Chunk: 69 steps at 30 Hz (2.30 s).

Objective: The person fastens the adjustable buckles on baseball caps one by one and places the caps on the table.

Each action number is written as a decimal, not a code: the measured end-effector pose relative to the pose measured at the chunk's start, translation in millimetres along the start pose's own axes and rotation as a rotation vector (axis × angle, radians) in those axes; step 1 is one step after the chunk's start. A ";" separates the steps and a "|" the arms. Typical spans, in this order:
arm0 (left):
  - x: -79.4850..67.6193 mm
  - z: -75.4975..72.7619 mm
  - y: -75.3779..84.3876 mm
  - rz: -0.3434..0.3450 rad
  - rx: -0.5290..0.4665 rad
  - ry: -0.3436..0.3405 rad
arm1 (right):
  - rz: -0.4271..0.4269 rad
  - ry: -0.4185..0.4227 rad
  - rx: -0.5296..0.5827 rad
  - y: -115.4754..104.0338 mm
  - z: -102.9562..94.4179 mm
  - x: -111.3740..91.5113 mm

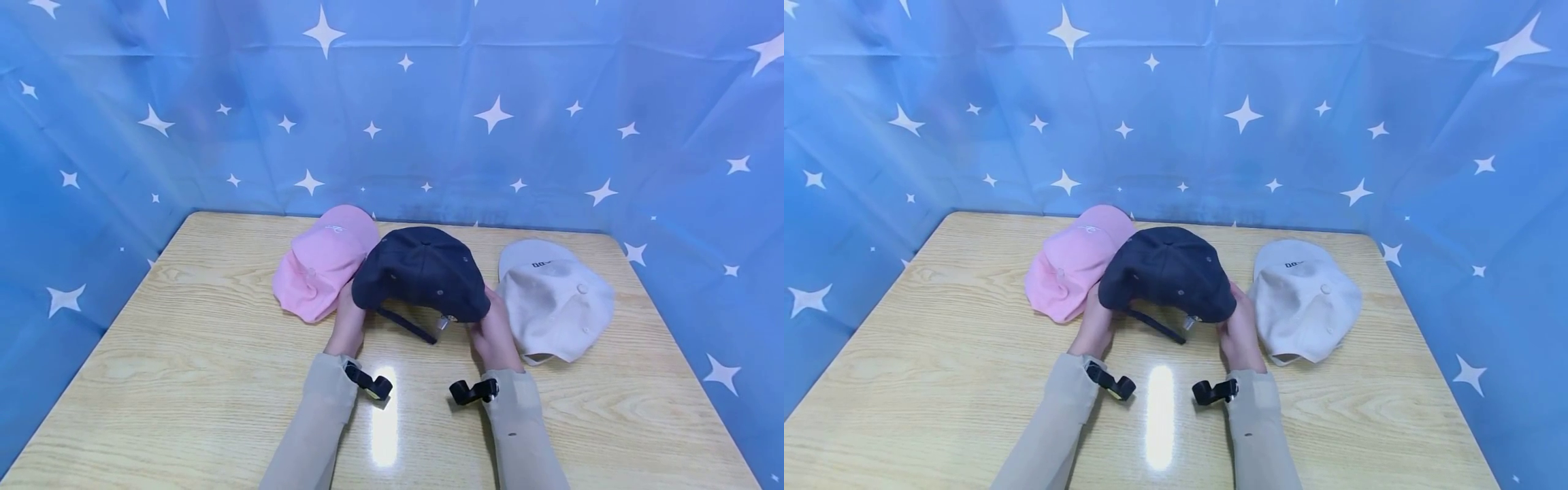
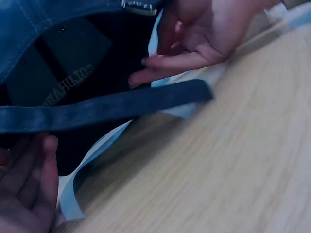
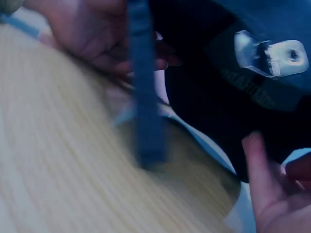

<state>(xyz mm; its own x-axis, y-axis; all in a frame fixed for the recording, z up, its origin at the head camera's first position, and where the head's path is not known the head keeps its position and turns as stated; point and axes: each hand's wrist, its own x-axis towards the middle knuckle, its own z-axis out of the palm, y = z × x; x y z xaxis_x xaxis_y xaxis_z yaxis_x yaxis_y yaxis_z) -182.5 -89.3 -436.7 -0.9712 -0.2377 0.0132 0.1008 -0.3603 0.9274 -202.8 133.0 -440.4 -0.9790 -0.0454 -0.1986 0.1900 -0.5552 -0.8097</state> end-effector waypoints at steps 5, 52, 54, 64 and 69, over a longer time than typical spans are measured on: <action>-2.1 -2.2 -0.2 -0.090 -0.279 -0.060 | 0.100 -0.011 0.221 -2.4 -3.2 4.8; 3.6 5.5 -13.5 -0.074 -0.286 -0.551 | 0.001 -0.251 -0.101 -4.8 10.7 -5.6; 2.6 8.4 -13.1 -0.089 -0.209 -0.592 | -0.007 -0.242 -0.117 -3.6 11.1 -6.2; -5.4 19.1 -2.7 -0.106 0.010 -0.580 | -0.027 -0.363 -0.135 -0.7 11.0 -6.0; -4.6 22.5 -7.9 -0.032 0.031 -0.448 | 0.005 -0.404 -0.186 -1.2 13.7 -9.5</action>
<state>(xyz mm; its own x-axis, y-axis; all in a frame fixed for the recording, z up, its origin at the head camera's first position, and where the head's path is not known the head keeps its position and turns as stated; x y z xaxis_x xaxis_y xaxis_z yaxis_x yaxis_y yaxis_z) -183.7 -65.1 -435.6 -0.9720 0.1897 0.1388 0.0696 -0.3318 0.9408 -194.8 122.7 -430.0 -0.9212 -0.3890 -0.0011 0.1686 -0.3968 -0.9023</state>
